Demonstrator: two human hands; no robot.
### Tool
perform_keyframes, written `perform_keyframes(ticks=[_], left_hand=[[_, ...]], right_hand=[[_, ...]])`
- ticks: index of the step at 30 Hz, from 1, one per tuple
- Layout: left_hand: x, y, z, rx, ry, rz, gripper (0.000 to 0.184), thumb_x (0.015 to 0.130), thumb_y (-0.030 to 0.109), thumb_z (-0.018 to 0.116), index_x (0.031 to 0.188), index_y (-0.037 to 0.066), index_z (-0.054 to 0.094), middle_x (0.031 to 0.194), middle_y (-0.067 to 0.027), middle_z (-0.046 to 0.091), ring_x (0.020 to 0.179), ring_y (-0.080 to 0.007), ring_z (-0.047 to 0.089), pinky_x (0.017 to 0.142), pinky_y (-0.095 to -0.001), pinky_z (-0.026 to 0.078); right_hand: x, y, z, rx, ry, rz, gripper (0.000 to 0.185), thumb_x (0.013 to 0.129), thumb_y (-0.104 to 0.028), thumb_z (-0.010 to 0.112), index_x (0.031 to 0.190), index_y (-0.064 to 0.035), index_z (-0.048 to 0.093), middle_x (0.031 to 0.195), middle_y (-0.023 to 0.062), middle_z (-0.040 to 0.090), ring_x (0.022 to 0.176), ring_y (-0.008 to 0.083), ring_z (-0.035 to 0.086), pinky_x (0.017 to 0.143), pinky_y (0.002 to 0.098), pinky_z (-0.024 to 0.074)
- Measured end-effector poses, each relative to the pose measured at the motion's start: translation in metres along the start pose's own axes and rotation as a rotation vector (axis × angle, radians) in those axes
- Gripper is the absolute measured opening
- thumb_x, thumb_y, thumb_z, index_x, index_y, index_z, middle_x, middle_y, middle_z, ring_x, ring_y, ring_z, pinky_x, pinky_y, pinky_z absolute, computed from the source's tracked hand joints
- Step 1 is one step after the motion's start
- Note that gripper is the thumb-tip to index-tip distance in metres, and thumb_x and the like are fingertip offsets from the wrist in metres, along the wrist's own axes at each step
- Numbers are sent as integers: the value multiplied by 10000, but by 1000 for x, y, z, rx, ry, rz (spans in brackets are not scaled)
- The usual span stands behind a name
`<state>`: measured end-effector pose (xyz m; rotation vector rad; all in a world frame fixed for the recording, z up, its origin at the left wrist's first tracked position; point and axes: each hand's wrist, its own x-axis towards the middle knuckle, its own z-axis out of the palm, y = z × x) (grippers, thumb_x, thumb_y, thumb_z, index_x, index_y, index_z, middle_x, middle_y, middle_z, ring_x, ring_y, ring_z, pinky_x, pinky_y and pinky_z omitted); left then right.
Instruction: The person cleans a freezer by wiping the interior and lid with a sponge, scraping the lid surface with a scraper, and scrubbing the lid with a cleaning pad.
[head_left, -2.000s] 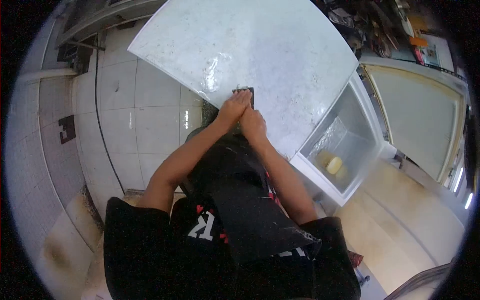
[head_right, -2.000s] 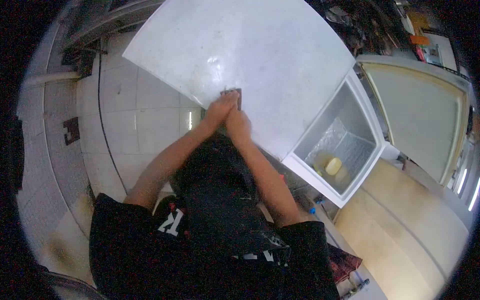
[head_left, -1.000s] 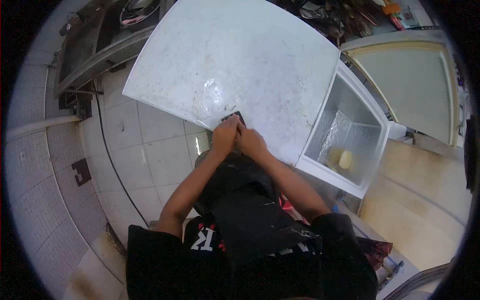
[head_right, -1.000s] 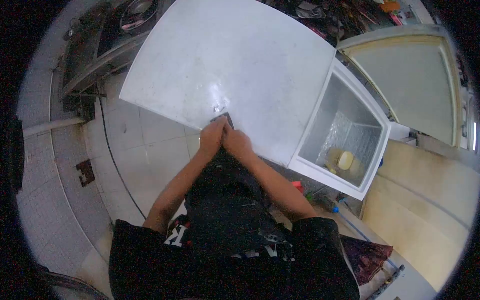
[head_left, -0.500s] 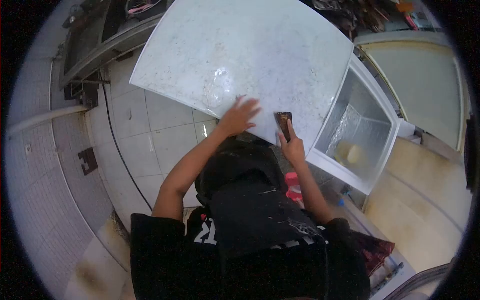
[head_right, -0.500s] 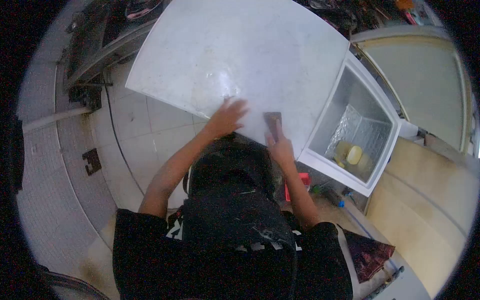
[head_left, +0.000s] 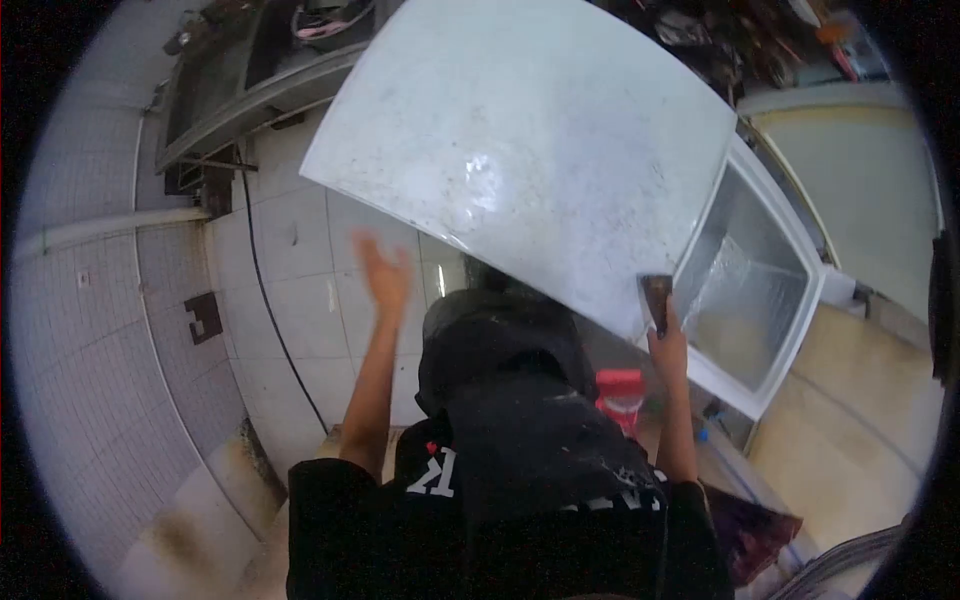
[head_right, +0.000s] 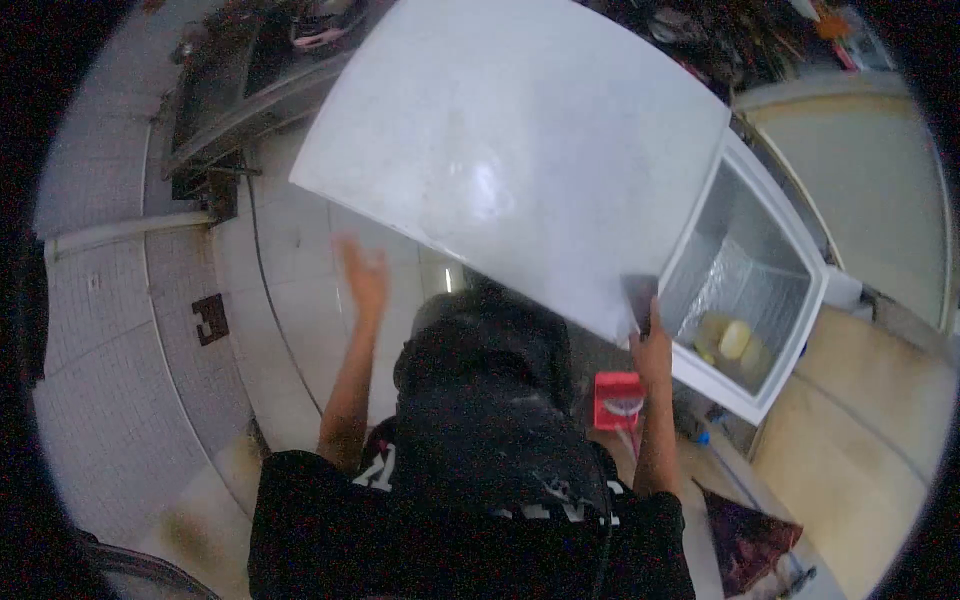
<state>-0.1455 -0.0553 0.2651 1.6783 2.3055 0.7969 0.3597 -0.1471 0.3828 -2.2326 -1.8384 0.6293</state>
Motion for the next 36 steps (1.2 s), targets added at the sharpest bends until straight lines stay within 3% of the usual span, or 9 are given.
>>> perform_keyframes(ticks=[5, 12, 15, 17, 21, 25, 28, 32, 36], left_hand=[[0, 140, 53, -145, -704, 938, 624, 869, 355, 563, 1401, 104, 354, 1478, -152, 272, 1385, -279, 225, 1125, -473, 175], [120, 77, 59, 99, -223, 460, 639, 840, 457, 584, 1398, 218, 385, 1484, -148, 266, 1391, -289, 201, 1120, -514, 143], [180, -20, 50, 282, 118, 77, 654, 912, 494, 441, 1383, 46, 375, 1460, -193, 297, 1384, -335, 201, 1114, -520, 127], [206, -50, 40, 507, 235, -323, 580, 935, 383, 427, 1361, -10, 381, 1439, -203, 328, 1372, -352, 221, 1103, -531, 155], [194, -16, 52, 556, -48, 279, 555, 898, 246, 481, 1348, -56, 357, 1432, -208, 328, 1361, -360, 246, 1101, -531, 174], [140, 92, 86, -26, -242, 615, 593, 883, 293, 530, 1401, 79, 335, 1472, -148, 275, 1376, -332, 221, 1115, -519, 165], [148, 112, 85, 9, -347, 883, 564, 899, 327, 516, 1403, 134, 354, 1474, -123, 282, 1369, -284, 251, 1110, -509, 190], [185, 77, 81, 238, -54, 397, 535, 917, 343, 486, 1403, 152, 369, 1480, -143, 265, 1376, -291, 233, 1115, -506, 158], [173, 54, 60, 230, -6, 269, 535, 923, 343, 472, 1404, 132, 367, 1488, -161, 248, 1384, -298, 214, 1119, -514, 129]], right_hand=[[17, -22, 12, 54, -208, 105, 728, 810, -77, 562, 1456, -164, 237, 820, 277, 617, 763, 441, 603, 685, 484, 459], [-7, -36, 18, 159, -276, 242, 687, 841, -97, 572, 1453, -200, 279, 664, 168, 555, 591, 265, 545, 620, 370, 456], [-19, -30, 18, 130, -248, 318, 624, 862, -118, 556, 1435, -196, 323, 663, 184, 572, 590, 278, 565, 613, 379, 458], [-22, -18, 30, 136, -46, 71, 559, 883, -161, 540, 1411, -229, 368, 691, 225, 599, 629, 336, 610, 605, 392, 465], [7, -68, 22, 84, -272, 296, 508, 901, -200, 518, 1387, -284, 396, 765, 267, 614, 728, 412, 626, 638, 448, 477], [51, -131, 24, -56, -322, 115, 454, 905, -219, 505, 1348, -295, 442, 808, 288, 600, 773, 454, 594, 675, 499, 465], [84, -143, 33, -120, -330, 30, 433, 906, -237, 507, 1335, -271, 461, 793, 292, 590, 749, 451, 583, 668, 518, 451], [125, -179, 51, -259, -425, -101, 481, 939, -290, 447, 1407, -296, 336, 794, 258, 623, 736, 430, 606, 684, 517, 474], [177, -245, 80, -280, -452, -259, 503, 941, -246, 403, 1431, -262, 290, 861, 234, 646, 793, 404, 629, 729, 502, 496]])
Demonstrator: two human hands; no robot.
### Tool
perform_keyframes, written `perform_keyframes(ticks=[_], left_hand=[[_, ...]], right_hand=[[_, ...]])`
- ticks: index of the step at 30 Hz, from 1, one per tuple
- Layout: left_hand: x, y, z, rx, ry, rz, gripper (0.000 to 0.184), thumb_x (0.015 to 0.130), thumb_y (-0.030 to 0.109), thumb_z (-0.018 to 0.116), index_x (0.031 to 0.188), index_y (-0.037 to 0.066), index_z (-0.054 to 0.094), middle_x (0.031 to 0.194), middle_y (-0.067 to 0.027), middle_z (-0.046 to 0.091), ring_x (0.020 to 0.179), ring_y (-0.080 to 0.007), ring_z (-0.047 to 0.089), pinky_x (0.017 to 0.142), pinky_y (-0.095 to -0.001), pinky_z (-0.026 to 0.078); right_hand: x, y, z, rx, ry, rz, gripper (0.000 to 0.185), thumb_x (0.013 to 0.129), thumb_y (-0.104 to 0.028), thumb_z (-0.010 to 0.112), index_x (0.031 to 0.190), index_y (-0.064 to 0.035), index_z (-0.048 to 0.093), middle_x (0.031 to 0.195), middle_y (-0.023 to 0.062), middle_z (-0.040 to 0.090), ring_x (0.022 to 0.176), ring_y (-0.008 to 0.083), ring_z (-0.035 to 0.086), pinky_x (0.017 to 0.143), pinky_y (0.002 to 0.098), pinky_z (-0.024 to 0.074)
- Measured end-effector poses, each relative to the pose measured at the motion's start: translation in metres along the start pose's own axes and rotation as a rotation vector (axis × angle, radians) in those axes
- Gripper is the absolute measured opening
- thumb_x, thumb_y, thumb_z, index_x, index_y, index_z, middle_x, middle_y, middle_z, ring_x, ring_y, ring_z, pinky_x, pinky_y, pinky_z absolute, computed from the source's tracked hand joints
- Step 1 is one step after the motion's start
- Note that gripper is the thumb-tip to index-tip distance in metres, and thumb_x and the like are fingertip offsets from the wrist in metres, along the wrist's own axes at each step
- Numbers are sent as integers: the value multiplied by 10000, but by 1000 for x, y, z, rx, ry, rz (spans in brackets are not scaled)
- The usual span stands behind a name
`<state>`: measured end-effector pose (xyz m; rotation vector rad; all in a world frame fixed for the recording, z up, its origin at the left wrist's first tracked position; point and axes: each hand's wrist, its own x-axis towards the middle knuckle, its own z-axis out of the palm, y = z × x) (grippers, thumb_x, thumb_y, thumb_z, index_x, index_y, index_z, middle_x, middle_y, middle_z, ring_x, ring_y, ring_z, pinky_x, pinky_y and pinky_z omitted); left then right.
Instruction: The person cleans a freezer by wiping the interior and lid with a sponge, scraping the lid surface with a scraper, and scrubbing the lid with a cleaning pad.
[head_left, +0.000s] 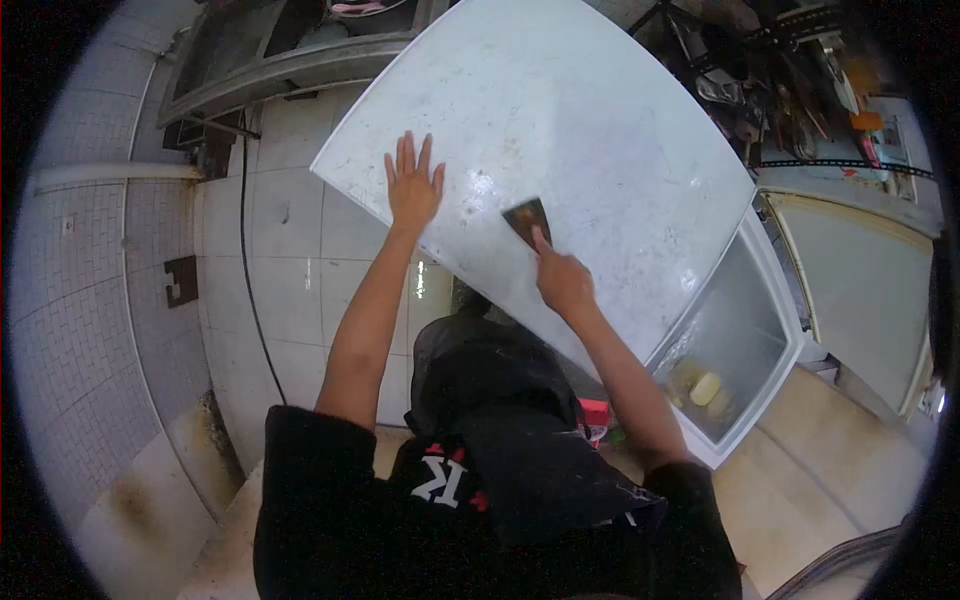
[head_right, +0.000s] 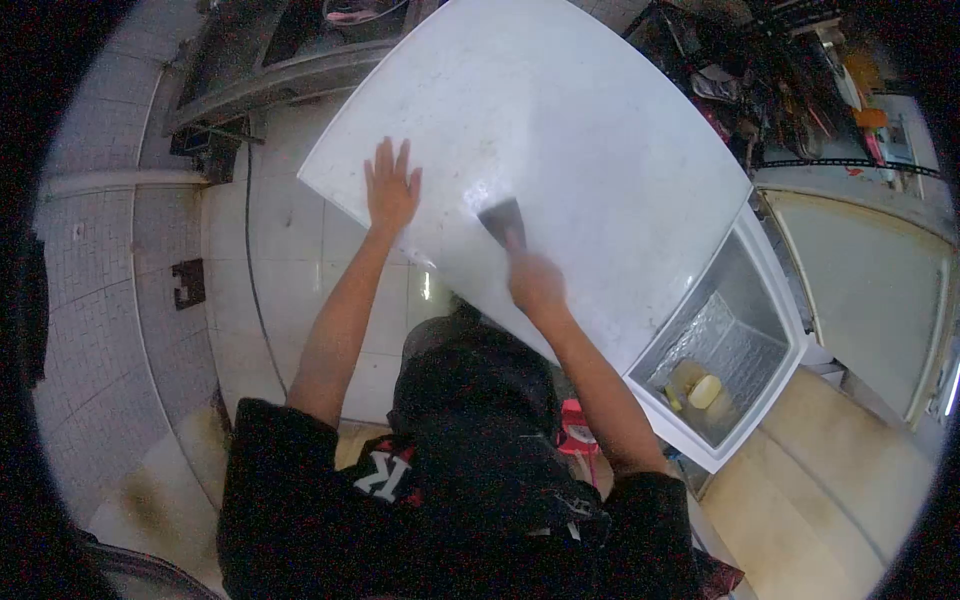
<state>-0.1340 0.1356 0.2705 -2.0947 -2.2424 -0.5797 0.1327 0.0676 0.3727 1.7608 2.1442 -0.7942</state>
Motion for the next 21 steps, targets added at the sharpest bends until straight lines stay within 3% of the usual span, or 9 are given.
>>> perform_keyframes(ticks=[4, 7, 10, 14, 16, 18, 21], left_hand=[[-13, 2, -10, -31, 18, -65, 569, 900, 300, 521, 1412, 133, 339, 1477, -179, 255, 1365, -332, 252, 1099, -541, 167], [-12, 3, -10, -42, 18, -70, 579, 896, 301, 517, 1418, 135, 328, 1481, -176, 247, 1370, -326, 245, 1103, -536, 159], [-9, 1, -12, -41, -33, -102, 565, 911, 355, 462, 1418, 133, 347, 1506, -151, 211, 1398, -289, 182, 1126, -509, 93], [-11, 0, -12, -42, -57, -122, 575, 906, 362, 466, 1423, 144, 339, 1509, -145, 209, 1402, -281, 171, 1127, -506, 87], [-8, -1, -12, -17, -53, -117, 581, 904, 366, 466, 1426, 150, 333, 1510, -138, 208, 1403, -272, 167, 1128, -502, 88], [-8, -3, -12, -34, -37, -111, 576, 904, 363, 466, 1424, 152, 338, 1509, -135, 212, 1402, -267, 172, 1128, -503, 91], [-11, -1, -9, -50, -16, -128, 560, 905, 354, 469, 1415, 153, 354, 1507, -127, 224, 1399, -259, 187, 1126, -504, 98]], right_hand=[[108, -22, -24, 51, 171, -49, 546, 861, -125, 429, 1400, -93, 348, 880, 266, 637, 852, 411, 626, 782, 508, 492], [134, -34, -44, 22, 150, -56, 544, 845, -133, 431, 1366, -4, 344, 894, 239, 637, 856, 388, 633, 759, 490, 498], [95, -43, -19, -31, 126, -42, 550, 847, -142, 428, 1370, 3, 337, 946, 249, 628, 909, 383, 627, 802, 483, 493], [125, -49, -29, 10, 108, 35, 566, 813, -125, 419, 1363, 4, 381, 1037, 299, 603, 959, 426, 600, 851, 498, 473], [189, -33, -40, -18, 318, -25, 478, 850, -184, 451, 1291, -4, 419, 985, 273, 620, 931, 399, 620, 804, 487, 499], [243, -22, -71, -31, 328, -97, 364, 843, -190, 466, 1151, 2, 496, 916, 270, 630, 878, 405, 628, 774, 486, 510], [272, 3, -66, -183, 361, -275, 319, 842, -181, 462, 1099, 4, 504, 898, 266, 633, 846, 412, 630, 755, 490, 511]])
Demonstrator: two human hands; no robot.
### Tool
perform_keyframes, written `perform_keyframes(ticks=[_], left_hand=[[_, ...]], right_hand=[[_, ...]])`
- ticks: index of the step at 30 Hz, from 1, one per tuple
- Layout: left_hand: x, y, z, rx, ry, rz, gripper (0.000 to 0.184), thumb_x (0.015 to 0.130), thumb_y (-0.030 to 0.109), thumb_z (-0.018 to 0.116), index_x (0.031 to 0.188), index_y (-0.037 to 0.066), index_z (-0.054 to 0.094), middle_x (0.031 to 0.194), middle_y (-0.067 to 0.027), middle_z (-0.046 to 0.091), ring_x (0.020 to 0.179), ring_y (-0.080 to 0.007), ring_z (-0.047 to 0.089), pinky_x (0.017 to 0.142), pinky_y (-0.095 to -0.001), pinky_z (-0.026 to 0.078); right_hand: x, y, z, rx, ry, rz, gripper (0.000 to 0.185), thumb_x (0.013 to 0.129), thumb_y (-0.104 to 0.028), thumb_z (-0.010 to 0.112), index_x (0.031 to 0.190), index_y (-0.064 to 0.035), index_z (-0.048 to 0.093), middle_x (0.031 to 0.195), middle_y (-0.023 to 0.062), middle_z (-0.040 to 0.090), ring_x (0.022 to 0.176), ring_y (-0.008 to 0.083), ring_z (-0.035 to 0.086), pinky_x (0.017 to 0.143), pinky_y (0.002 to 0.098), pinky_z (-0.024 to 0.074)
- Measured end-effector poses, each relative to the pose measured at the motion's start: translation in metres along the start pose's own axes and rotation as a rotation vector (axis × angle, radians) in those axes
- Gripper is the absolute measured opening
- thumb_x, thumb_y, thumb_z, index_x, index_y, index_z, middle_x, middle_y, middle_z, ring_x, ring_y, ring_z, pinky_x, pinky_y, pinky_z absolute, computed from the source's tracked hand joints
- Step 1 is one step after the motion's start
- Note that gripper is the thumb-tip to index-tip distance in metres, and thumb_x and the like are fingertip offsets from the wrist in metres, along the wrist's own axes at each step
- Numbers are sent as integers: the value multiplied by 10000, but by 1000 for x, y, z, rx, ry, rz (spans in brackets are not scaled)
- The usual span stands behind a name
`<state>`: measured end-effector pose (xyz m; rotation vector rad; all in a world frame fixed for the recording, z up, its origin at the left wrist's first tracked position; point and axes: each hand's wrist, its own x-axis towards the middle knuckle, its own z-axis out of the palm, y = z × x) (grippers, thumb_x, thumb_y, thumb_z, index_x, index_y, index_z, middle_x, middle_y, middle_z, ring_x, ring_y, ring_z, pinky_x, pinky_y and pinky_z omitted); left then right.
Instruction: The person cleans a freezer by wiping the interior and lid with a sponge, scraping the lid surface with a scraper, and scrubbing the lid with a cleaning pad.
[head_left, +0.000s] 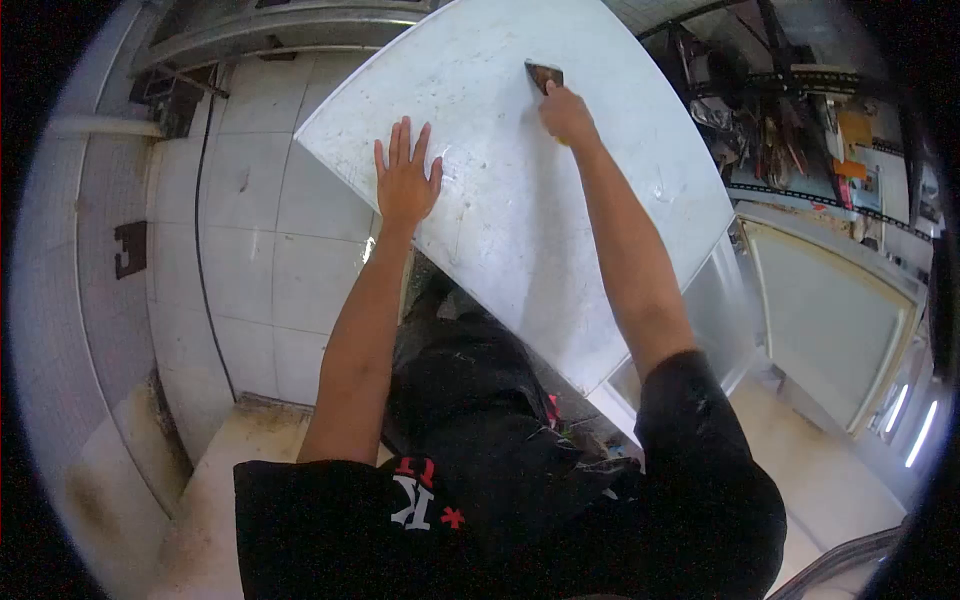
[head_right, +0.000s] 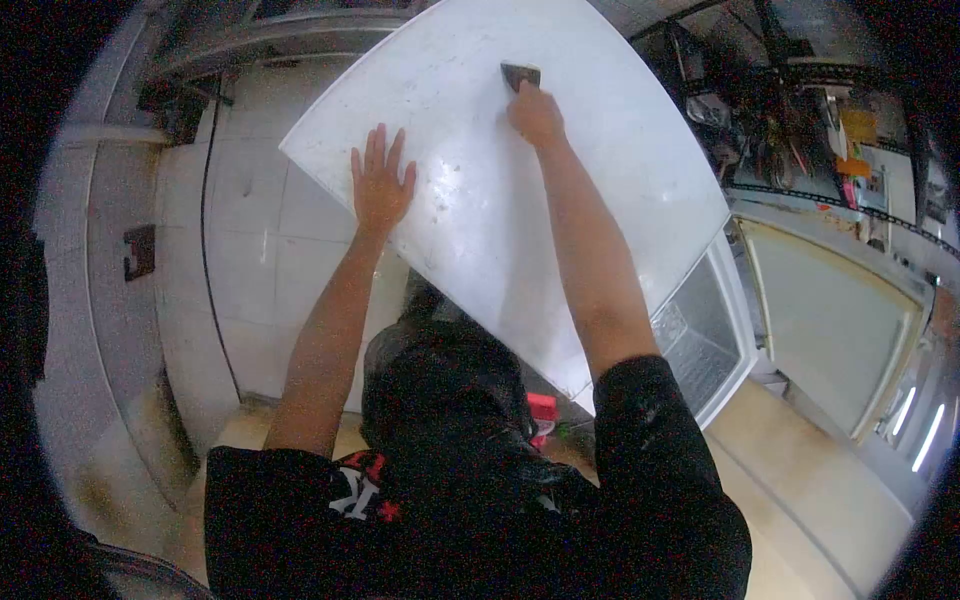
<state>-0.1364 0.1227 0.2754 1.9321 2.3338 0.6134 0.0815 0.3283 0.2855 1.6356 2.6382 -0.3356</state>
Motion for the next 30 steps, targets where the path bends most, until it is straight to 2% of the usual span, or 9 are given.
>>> perform_keyframes(ticks=[2, 4, 7, 9, 13, 19, 23, 27, 30], left_hand=[[0, -3, 0, 6, 7, -15, 550, 905, 347, 473, 1409, 153, 366, 1505, -122, 232, 1396, -255, 196, 1125, -505, 102], [2, -3, 1, -30, 5, -25, 522, 907, 322, 478, 1393, 156, 390, 1497, -114, 254, 1389, -249, 215, 1122, -513, 115], [3, -5, 2, -25, 29, -22, 513, 906, 295, 486, 1383, 129, 398, 1483, -115, 285, 1377, -253, 247, 1122, -497, 141], [1, -10, 8, -78, 60, -33, 511, 905, 273, 494, 1379, 108, 397, 1475, -119, 299, 1370, -261, 259, 1123, -486, 153], [-8, -23, 9, -519, 269, -60, 518, 901, 215, 516, 1373, 52, 380, 1457, -159, 313, 1358, -303, 277, 1125, -456, 175], [-173, -75, 32, -426, 347, -392, 556, 944, 271, 485, 1387, -17, 312, 1449, -228, 291, 1357, -387, 239, 1117, -445, 179], [-402, -107, 48, -405, -120, -765, 577, 958, 318, 435, 1378, -57, 314, 1425, -263, 317, 1356, -374, 250, 1114, -417, 206], [-655, -139, 71, -186, -1198, -722, 621, 923, 428, 440, 1326, -41, 394, 1292, -265, 454, 1188, -390, 444, 1000, -431, 358], [-717, -111, 44, -429, -1089, -1189, 530, 937, 381, 431, 1271, -30, 458, 1173, -233, 515, 1052, -337, 498, 897, -411, 404]], right_hand=[[-46, -29, 5, 116, -9, 72, 370, 859, -173, 443, 1179, 12, 473, 893, 261, 636, 816, 407, 634, 734, 496, 510], [-137, -82, 2, 72, -289, 116, 632, 844, -71, 418, 1419, 26, 178, 890, 293, 625, 659, 442, 611, 641, 538, 492], [-265, -148, -18, 105, -467, 77, 648, 855, -75, 424, 1452, -40, 176, 747, 334, 601, 631, 437, 618, 615, 547, 478], [-268, -163, -29, 139, -540, 137, 641, 849, -83, 448, 1441, -26, 208, 733, 324, 603, 630, 437, 617, 601, 537, 484], [-156, -124, 4, 135, -172, 88, 620, 858, -101, 432, 1430, 2, 214, 803, 314, 618, 716, 440, 623, 682, 538, 484], [-233, -134, -8, 152, -285, 80, 649, 825, -75, 409, 1430, 20, 196, 884, 331, 616, 756, 464, 622, 760, 530, 481], [-179, -103, 7, 99, -231, 76, 609, 826, -97, 424, 1401, 31, 265, 916, 333, 617, 767, 458, 629, 740, 507, 504], [-165, -96, -6, 60, -344, 66, 583, 829, -126, 413, 1376, 44, 308, 1005, 331, 599, 845, 449, 622, 804, 485, 496], [-191, -122, -9, 11, -305, 47, 561, 844, -143, 376, 1352, 86, 316, 1098, 323, 574, 944, 446, 603, 860, 490, 472]])
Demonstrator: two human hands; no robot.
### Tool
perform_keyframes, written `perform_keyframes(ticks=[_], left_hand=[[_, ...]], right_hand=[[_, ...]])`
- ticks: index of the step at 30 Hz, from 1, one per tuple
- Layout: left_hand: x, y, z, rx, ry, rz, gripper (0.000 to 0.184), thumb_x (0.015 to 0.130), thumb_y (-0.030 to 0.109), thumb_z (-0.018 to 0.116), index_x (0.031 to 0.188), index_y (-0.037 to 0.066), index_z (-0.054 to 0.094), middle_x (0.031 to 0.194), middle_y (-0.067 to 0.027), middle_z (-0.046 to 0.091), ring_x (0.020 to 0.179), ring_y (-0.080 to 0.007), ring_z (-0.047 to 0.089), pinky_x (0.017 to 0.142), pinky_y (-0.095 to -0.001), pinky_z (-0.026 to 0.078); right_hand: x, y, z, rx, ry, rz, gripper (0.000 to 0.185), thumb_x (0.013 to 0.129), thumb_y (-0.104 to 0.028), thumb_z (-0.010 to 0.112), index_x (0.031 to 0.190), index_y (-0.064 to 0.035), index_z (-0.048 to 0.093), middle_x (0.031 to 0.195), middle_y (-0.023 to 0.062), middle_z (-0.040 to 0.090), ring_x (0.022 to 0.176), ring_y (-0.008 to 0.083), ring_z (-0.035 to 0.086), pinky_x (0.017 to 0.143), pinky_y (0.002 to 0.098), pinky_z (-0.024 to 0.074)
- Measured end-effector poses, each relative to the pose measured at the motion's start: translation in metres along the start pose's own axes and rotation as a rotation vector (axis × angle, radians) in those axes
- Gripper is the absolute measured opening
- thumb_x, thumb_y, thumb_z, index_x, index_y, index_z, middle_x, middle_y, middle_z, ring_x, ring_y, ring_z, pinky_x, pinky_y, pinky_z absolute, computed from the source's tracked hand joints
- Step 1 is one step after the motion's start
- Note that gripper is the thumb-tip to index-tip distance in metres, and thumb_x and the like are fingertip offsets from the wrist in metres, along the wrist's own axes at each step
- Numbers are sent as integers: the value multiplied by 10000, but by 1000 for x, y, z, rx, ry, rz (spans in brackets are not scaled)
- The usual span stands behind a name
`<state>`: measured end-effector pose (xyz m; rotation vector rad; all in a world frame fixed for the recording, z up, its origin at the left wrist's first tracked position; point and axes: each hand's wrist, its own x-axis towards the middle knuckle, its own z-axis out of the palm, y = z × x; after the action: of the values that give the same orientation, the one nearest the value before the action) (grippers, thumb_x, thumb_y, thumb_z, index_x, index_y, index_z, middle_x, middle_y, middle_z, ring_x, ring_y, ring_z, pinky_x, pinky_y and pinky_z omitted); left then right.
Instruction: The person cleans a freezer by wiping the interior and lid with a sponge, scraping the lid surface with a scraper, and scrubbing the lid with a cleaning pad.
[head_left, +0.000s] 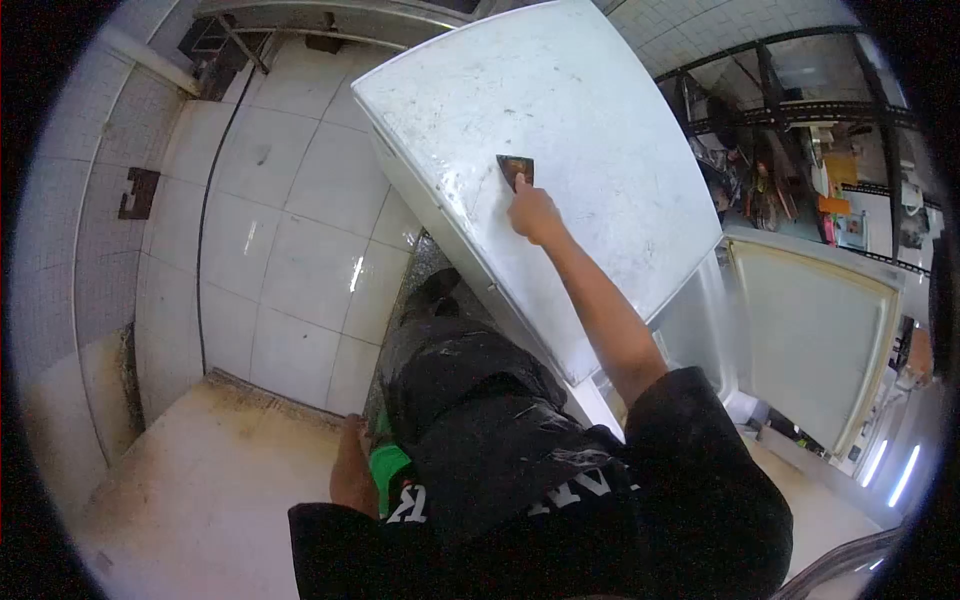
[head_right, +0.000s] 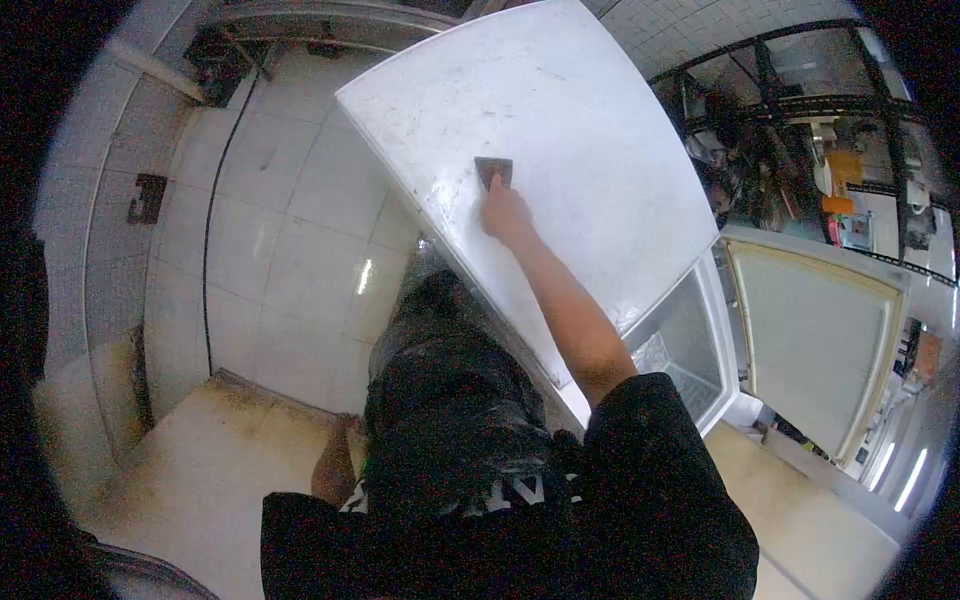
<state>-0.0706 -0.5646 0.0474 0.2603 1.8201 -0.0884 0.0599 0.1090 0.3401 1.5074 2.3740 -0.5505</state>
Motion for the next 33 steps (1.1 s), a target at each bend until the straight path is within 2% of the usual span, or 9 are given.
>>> perform_keyframes(ticks=[3, 5, 7, 10, 15, 21, 25, 29, 33], left_hand=[[-6, -6, 23, -419, 15, 0, 452, 952, 333, 423, 1216, -19, 521, 1054, -201, 576, 917, -283, 553, 793, -390, 450], [-2, 5, 29, -706, 9, 81, 409, 961, 302, 417, 1179, -12, 564, 975, -180, 616, 827, -247, 589, 725, -377, 481], [-73, 83, 2, -292, 461, 467, 417, 954, 312, 461, 1222, 5, 549, 1054, -198, 614, 900, -255, 607, 784, -367, 482], [-81, 109, 11, -785, 325, 428, 448, 936, 327, 505, 1250, 9, 534, 1146, -218, 596, 1037, -282, 585, 877, -388, 458], [-66, 67, 71, -647, 306, 353, 438, 939, 322, 503, 1242, 8, 541, 1153, -211, 595, 1048, -280, 581, 874, -391, 459], [-32, -8, 121, -401, 242, 153, 423, 942, 313, 501, 1230, 8, 552, 1163, -202, 594, 1066, -277, 576, 871, -397, 461], [-18, -32, 110, -323, 299, 114, 413, 944, 307, 499, 1222, 8, 560, 1170, -196, 594, 1077, -275, 572, 869, -400, 462], [-47, 22, 76, -892, 446, 369, 376, 924, 265, 519, 1166, -13, 591, 1113, -182, 621, 1011, -288, 595, 820, -401, 475], [-37, 42, 52, -944, 358, 353, 348, 924, 243, 516, 1119, -29, 610, 1056, -173, 634, 923, -282, 615, 770, -404, 493]], right_hand=[[58, 41, 19, 61, 239, -62, 510, 844, -148, 402, 1298, 83, 379, 981, 293, 625, 869, 415, 635, 802, 487, 497], [104, 46, -12, 145, 164, 26, 299, 865, -185, 450, 983, 40, 608, 875, 239, 662, 845, 352, 659, 718, 465, 534], [90, 34, -18, 58, 4, -16, 315, 842, -151, 441, 1044, 58, 562, 914, 269, 644, 836, 381, 651, 722, 468, 527], [22, 9, 15, 23, 139, -162, 417, 838, -138, 425, 1203, 56, 484, 940, 290, 631, 876, 406, 636, 775, 488, 505], [-91, -21, 21, -37, -118, -223, 562, 849, -149, 418, 1370, 38, 320, 937, 300, 623, 862, 436, 618, 800, 491, 489], [0, -6, 36, -30, 75, -336, 589, 831, -159, 460, 1366, 42, 321, 881, 308, 622, 838, 412, 627, 752, 487, 496], [-11, -10, 22, -104, -62, -304, 583, 808, -125, 449, 1355, 41, 338, 932, 297, 625, 862, 416, 623, 783, 487, 487], [-76, -11, 16, -105, -164, -262, 556, 816, -106, 424, 1358, 3, 365, 1004, 287, 619, 907, 428, 615, 819, 480, 481], [-33, -13, 12, -78, -138, -282, 578, 851, -133, 421, 1413, -61, 310, 962, 285, 624, 846, 426, 623, 791, 491, 481]])
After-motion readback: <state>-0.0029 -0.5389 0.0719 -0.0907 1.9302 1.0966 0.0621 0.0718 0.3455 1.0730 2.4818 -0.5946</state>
